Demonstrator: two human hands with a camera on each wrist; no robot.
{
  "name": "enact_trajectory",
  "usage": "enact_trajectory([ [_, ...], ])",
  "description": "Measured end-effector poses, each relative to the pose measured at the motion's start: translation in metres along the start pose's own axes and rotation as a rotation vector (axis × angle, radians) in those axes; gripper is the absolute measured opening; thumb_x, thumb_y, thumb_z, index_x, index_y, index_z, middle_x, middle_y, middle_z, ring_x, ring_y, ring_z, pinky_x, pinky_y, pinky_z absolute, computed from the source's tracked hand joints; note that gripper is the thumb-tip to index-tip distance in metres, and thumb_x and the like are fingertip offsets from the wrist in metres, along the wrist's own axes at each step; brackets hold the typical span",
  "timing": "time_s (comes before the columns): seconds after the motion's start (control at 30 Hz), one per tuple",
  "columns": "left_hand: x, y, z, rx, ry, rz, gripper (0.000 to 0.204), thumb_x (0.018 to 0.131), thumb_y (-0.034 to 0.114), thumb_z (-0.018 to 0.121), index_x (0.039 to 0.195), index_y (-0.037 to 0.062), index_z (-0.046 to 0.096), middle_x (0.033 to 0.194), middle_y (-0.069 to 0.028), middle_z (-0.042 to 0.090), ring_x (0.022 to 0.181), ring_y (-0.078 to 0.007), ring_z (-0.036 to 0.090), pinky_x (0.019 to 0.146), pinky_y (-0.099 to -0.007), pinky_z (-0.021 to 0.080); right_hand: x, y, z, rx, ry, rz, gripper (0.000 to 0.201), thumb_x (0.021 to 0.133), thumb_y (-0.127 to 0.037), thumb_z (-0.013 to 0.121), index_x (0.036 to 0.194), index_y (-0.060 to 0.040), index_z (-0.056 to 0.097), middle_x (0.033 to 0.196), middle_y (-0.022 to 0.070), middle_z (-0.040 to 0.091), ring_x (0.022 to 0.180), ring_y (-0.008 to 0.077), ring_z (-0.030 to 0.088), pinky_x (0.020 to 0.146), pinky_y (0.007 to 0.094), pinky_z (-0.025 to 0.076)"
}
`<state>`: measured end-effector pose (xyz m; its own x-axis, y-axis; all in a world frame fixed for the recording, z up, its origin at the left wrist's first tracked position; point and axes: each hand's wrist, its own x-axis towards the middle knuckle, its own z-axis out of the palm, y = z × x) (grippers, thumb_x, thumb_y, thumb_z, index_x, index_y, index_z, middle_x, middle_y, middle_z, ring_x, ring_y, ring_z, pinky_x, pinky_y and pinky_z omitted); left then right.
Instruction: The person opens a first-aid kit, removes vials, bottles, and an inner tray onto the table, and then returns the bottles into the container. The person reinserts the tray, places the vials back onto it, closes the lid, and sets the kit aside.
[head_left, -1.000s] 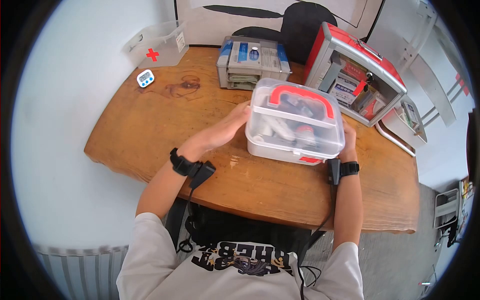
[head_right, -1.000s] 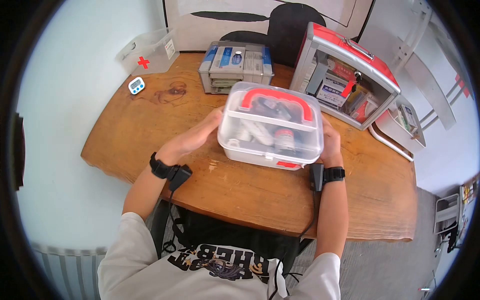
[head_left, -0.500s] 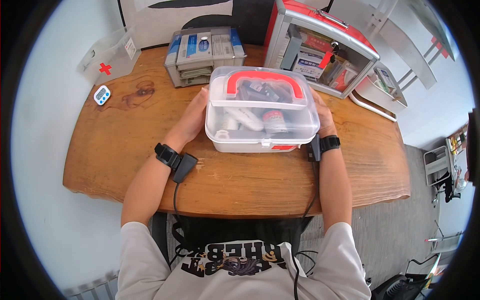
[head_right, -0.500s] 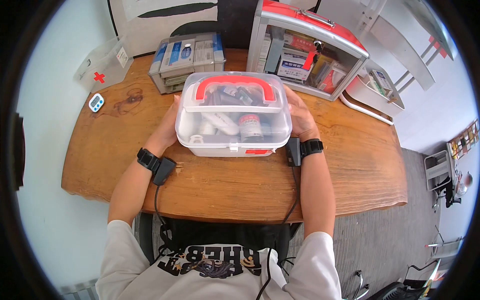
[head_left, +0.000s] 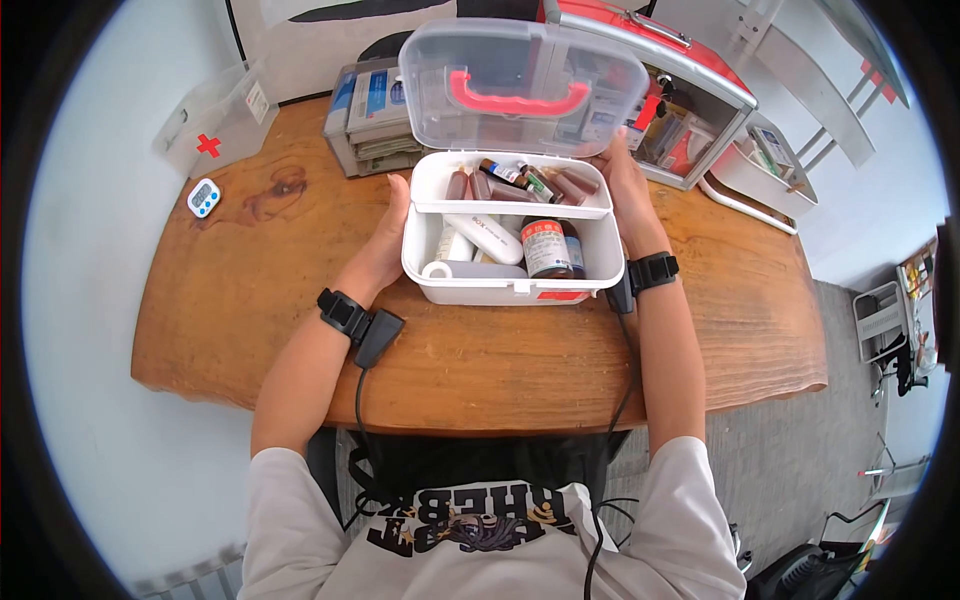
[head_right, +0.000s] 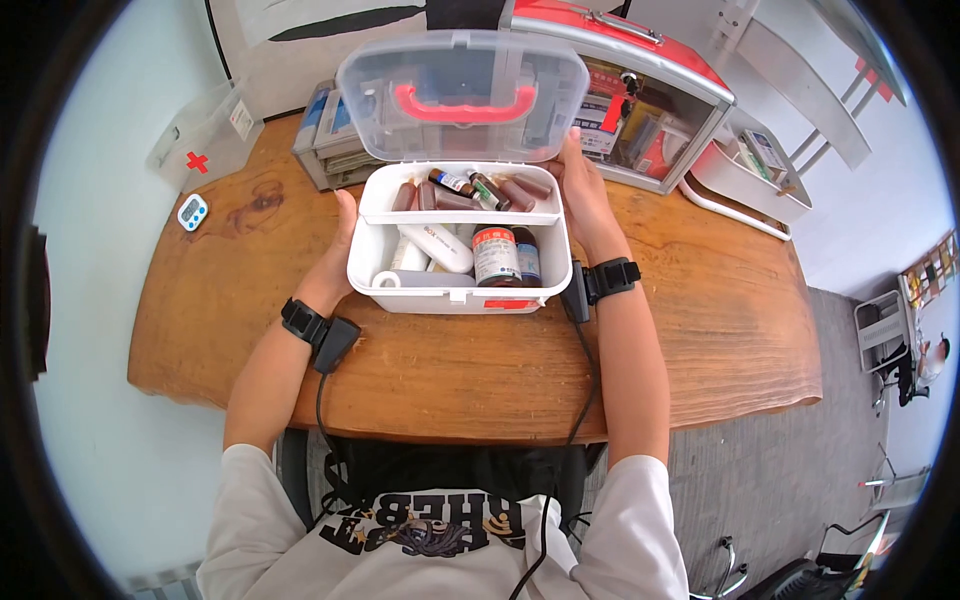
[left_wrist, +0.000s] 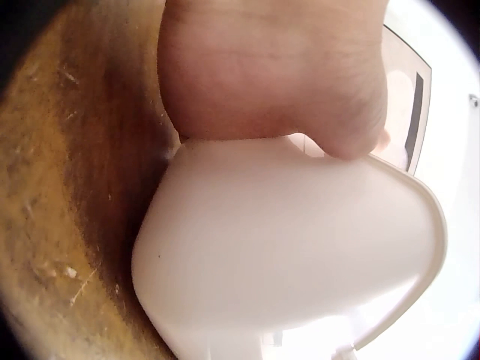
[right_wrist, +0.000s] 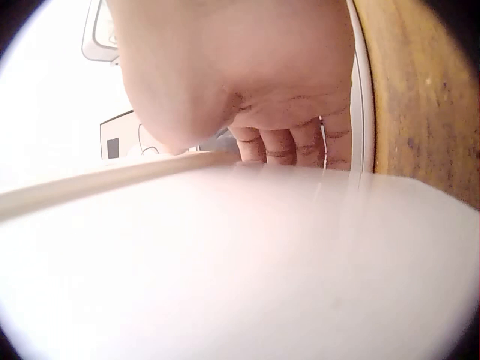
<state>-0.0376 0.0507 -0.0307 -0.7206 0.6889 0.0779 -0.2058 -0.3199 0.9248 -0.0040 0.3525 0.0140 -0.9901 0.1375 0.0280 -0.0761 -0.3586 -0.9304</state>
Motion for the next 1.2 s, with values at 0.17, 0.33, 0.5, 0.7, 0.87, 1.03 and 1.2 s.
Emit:
enact_trajectory([
  [0.17, -0.006, 0.006, 0.011, -0.005, 0.049, -0.002, 0.098, 0.09, 0.08, 0.024, 0.152, 0.0055, 0.031, 0.146, -0.0107, 0.046, 0.132, -0.0222, 0.049, 0.111, -0.038, 0.041, 0.009, 0.013, -0.009, -0.081, 0.091, 0.056, 0.058, 0.104, -0.051, 0.044, 0.104, 0.0044, 0.063, 0.1, 0.0144, 0.067, 0.089, 0.019, 0.065, 0.082, 0.0327, 0.054],
  [0.33, 0.0, 0.007, 0.017, -0.128, 0.044, 0.072, 0.063, 0.102, 0.051, 0.042, 0.144, 0.0041, 0.041, 0.133, -0.0097, 0.055, 0.121, -0.0191, 0.056, 0.102, -0.0347, 0.046, 0.011, 0.017, -0.013, -0.075, 0.105, 0.007, 0.058, 0.104, -0.049, 0.045, 0.103, 0.0048, 0.065, 0.097, 0.0127, 0.067, 0.088, 0.0172, 0.064, 0.081, 0.0306, 0.053],
  [0.5, 0.008, 0.003, 0.015, -0.197, 0.05, 0.107, 0.053, 0.101, 0.044, 0.043, 0.136, 0.0038, 0.047, 0.127, -0.0085, 0.058, 0.116, -0.0179, 0.057, 0.099, -0.0348, 0.047, 0.008, 0.013, -0.011, -0.064, 0.08, 0.024, 0.057, 0.104, -0.047, 0.045, 0.105, 0.0059, 0.066, 0.102, 0.0138, 0.069, 0.091, 0.0167, 0.064, 0.081, 0.0305, 0.053],
  [0.7, 0.003, 0.008, 0.014, -0.161, 0.11, 0.093, 0.053, 0.103, 0.043, 0.042, 0.138, 0.0022, 0.045, 0.129, -0.0097, 0.057, 0.118, -0.0179, 0.055, 0.101, -0.0345, 0.046, 0.006, -0.025, -0.029, -0.579, -0.04, -0.11, 0.046, 0.104, -0.039, 0.05, 0.103, 0.0019, 0.07, 0.092, 0.0102, 0.072, 0.084, 0.0155, 0.066, 0.078, 0.0284, 0.052],
  [0.87, 0.003, 0.019, 0.004, -0.011, 0.134, 0.189, 0.05, 0.104, 0.039, 0.048, 0.137, 0.0007, 0.046, 0.13, -0.0101, 0.056, 0.118, -0.0163, 0.054, 0.1, -0.0325, 0.045, -0.018, -0.06, -0.014, -0.928, 0.038, -0.4, 0.023, 0.089, -0.015, 0.069, 0.102, 0.0035, 0.07, 0.091, 0.0106, 0.074, 0.079, 0.0151, 0.066, 0.071, 0.0313, 0.051],
  [1.03, 0.003, 0.047, 0.012, 0.741, 0.482, 0.444, 0.035, 0.093, 0.025, 0.067, 0.117, -0.0004, 0.06, 0.106, -0.0072, 0.064, 0.103, -0.0163, 0.059, 0.09, -0.0297, 0.047, -0.048, -0.069, 0.027, -1.308, -0.054, -0.438, 0.022, 0.081, -0.012, 0.069, 0.1, -0.003, 0.074, 0.092, 0.0161, 0.072, 0.084, 0.032, 0.067, 0.077, 0.0378, 0.052],
  [1.2, 0.0, 0.087, 0.049, 1.297, 0.34, 0.422, 0.026, 0.088, 0.022, 0.071, 0.104, 0.0014, 0.067, 0.091, -0.0051, 0.063, 0.083, -0.0152, 0.055, 0.074, -0.0306, 0.046, -0.048, -0.065, 0.027, -1.473, -0.084, -0.454, 0.024, 0.081, -0.009, 0.067, 0.103, -0.0032, 0.073, 0.094, 0.017, 0.072, 0.09, 0.0338, 0.068, 0.082, 0.0398, 0.052],
])
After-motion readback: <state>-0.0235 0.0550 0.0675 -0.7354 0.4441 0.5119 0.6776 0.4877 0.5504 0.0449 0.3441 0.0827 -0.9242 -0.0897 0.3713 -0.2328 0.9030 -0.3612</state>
